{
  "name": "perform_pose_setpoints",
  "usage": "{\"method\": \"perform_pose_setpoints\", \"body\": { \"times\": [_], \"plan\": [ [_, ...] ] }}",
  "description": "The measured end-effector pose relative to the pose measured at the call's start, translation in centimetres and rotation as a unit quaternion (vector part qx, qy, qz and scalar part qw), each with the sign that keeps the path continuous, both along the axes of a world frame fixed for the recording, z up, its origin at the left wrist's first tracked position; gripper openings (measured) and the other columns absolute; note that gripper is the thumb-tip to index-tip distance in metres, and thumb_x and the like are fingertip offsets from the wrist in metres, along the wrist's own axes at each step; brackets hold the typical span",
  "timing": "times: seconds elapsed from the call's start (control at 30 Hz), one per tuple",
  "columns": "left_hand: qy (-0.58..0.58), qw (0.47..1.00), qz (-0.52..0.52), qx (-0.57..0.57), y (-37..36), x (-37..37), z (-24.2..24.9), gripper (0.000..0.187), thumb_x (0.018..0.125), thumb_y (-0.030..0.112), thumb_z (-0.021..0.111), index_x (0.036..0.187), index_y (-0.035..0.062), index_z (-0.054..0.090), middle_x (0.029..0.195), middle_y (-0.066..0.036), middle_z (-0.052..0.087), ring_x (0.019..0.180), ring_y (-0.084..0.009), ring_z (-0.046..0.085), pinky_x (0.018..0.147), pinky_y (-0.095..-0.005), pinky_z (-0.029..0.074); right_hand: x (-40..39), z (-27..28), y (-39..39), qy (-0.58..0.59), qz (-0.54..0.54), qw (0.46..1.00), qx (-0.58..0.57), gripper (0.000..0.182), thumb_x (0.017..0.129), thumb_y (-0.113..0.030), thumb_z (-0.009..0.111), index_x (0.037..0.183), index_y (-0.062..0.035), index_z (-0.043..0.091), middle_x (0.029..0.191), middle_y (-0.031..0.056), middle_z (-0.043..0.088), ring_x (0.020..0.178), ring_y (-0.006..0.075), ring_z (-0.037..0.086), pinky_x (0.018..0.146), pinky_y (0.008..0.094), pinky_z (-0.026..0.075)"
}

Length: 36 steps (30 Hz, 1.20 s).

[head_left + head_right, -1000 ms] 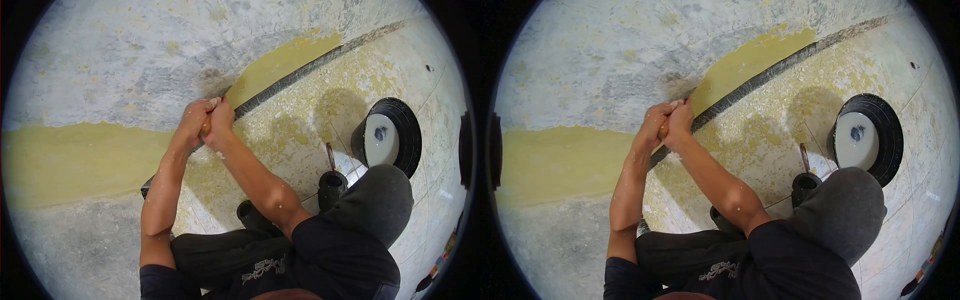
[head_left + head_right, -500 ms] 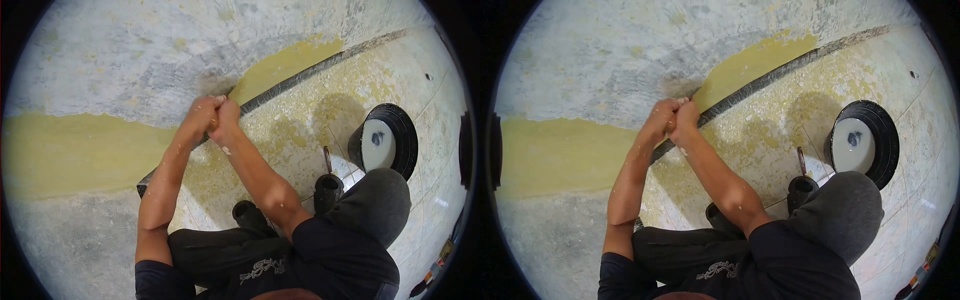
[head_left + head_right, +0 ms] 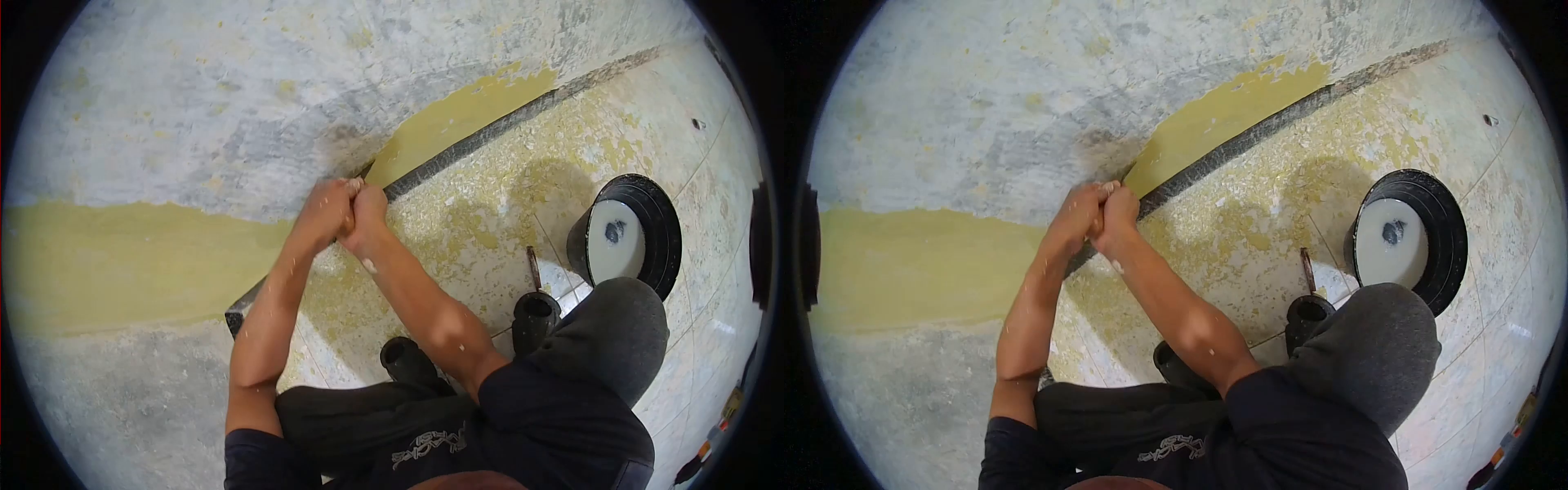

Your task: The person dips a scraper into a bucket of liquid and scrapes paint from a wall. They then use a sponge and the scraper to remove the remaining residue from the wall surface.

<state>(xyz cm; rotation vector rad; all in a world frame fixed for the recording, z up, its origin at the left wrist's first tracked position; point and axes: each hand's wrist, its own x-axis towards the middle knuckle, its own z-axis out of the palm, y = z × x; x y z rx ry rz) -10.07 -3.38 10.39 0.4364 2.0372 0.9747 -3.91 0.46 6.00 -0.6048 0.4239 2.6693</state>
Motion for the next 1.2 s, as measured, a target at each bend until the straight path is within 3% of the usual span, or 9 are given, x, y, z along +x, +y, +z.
{"method": "perform_pose_setpoints", "body": {
  "times": [0.07, 0.37, 0.43, 0.53, 0.77, 0.87, 0.93, 1.03, 1.2],
  "plan": [
    [0.164, 0.985, -0.032, -0.04, 0.2, 2.4, 2.5, 0.033, 0.091, 0.024, 0.052, 0.084, -0.0057, 0.065, 0.071, -0.006, 0.062, 0.068, -0.009, 0.054, 0.061, -0.0254, 0.042, 0.0, 1.0, 0.2, 0.011, 0.011, 1.0, -0.001, 0.016, 0.093, -0.012, 0.032, 0.089, -0.0135, 0.048, 0.084, 0.0039, 0.052, 0.075, 0.0174, 0.054, 0.066, 0.0356, 0.05],
    [0.007, 0.996, 0.039, 0.082, -0.7, 1.0, 1.5, 0.027, 0.092, 0.02, 0.053, 0.093, -0.0044, 0.065, 0.078, -0.004, 0.063, 0.069, -0.0089, 0.055, 0.062, -0.0245, 0.044, -0.7, 0.8, -1.0, -0.009, -0.019, 0.999, 0.043, 0.021, 0.092, -0.017, 0.036, 0.084, -0.0085, 0.054, 0.083, 0.0079, 0.058, 0.074, 0.0199, 0.058, 0.068, 0.0362, 0.051],
    [0.058, 0.997, 0.014, 0.057, -0.4, 0.9, 1.7, 0.028, 0.092, 0.021, 0.052, 0.09, -0.0044, 0.065, 0.077, -0.004, 0.063, 0.069, -0.0089, 0.055, 0.062, -0.0256, 0.044, -0.4, 2.1, 0.6, -0.068, 0.124, 0.99, 0.009, 0.034, 0.1, -0.022, 0.029, 0.083, -0.0044, 0.052, 0.065, 0.0068, 0.049, 0.042, 0.0175, 0.042, 0.038, 0.0331, 0.042],
    [0.154, 0.987, -0.047, -0.006, -0.2, 0.6, 1.1, 0.03, 0.092, 0.022, 0.052, 0.086, -0.0043, 0.065, 0.076, -0.004, 0.064, 0.069, -0.0089, 0.055, 0.062, -0.0278, 0.044, -0.2, 0.2, -0.3, 0.049, 0.002, 0.998, 0.045, 0.02, 0.091, -0.017, 0.037, 0.084, -0.0083, 0.053, 0.084, 0.0075, 0.057, 0.075, 0.0201, 0.058, 0.068, 0.0367, 0.051],
    [0.169, 0.98, -0.043, -0.093, 0.4, 2.3, 3.2, 0.023, 0.09, 0.015, 0.052, 0.091, -0.0043, 0.064, 0.075, -0.005, 0.062, 0.068, -0.0084, 0.052, 0.063, -0.0242, 0.043, -1.3, -0.7, -0.6, 0.041, 0.011, 0.999, 0.007, 0.014, 0.094, -0.018, 0.035, 0.094, -0.0118, 0.048, 0.082, 0.0049, 0.054, 0.073, 0.0193, 0.056, 0.065, 0.0375, 0.051],
    [0.043, 0.997, 0.027, 0.052, -0.6, 0.8, 1.3, 0.024, 0.089, 0.015, 0.052, 0.094, -0.0055, 0.064, 0.077, -0.008, 0.064, 0.067, -0.0093, 0.052, 0.061, -0.026, 0.043, -1.9, -1.0, -1.0, 0.01, -0.02, 0.999, 0.044, 0.018, 0.091, -0.016, 0.037, 0.084, -0.0081, 0.052, 0.082, 0.0081, 0.057, 0.072, 0.0208, 0.058, 0.068, 0.0373, 0.051],
    [0.24, 0.966, -0.07, -0.066, -0.4, 1.8, 1.1, 0.03, 0.089, 0.024, 0.054, 0.084, -0.0028, 0.066, 0.073, -0.014, 0.063, 0.068, -0.0145, 0.057, 0.066, -0.0299, 0.045, 0.1, -0.4, -0.5, 0.026, 0.036, 0.999, 0.005, 0.016, 0.094, -0.018, 0.035, 0.091, -0.0114, 0.049, 0.082, 0.0055, 0.055, 0.073, 0.02, 0.057, 0.065, 0.0378, 0.051],
    [0.12, 0.993, 0.017, -0.007, -1.0, 0.8, 0.7, 0.03, 0.089, 0.026, 0.054, 0.086, -0.0012, 0.067, 0.076, -0.018, 0.064, 0.07, -0.02, 0.059, 0.068, -0.0335, 0.046, -1.0, -0.1, -1.1, 0.003, 0.021, 0.998, 0.059, 0.018, 0.093, -0.017, 0.035, 0.085, -0.0115, 0.05, 0.079, 0.0059, 0.055, 0.073, 0.0205, 0.057, 0.065, 0.037, 0.051],
    [0.244, 0.966, -0.078, 0.02, -1.3, 1.2, -0.1, 0.026, 0.089, 0.022, 0.053, 0.088, 0.0009, 0.068, 0.076, -0.016, 0.066, 0.068, -0.0204, 0.06, 0.067, -0.0336, 0.046, 0.2, 0.4, -0.6, 0.039, 0.028, 0.999, 0.014, 0.019, 0.094, -0.017, 0.034, 0.085, -0.0128, 0.05, 0.08, 0.005, 0.054, 0.072, 0.0199, 0.056, 0.064, 0.0372, 0.051]
  ]
}}
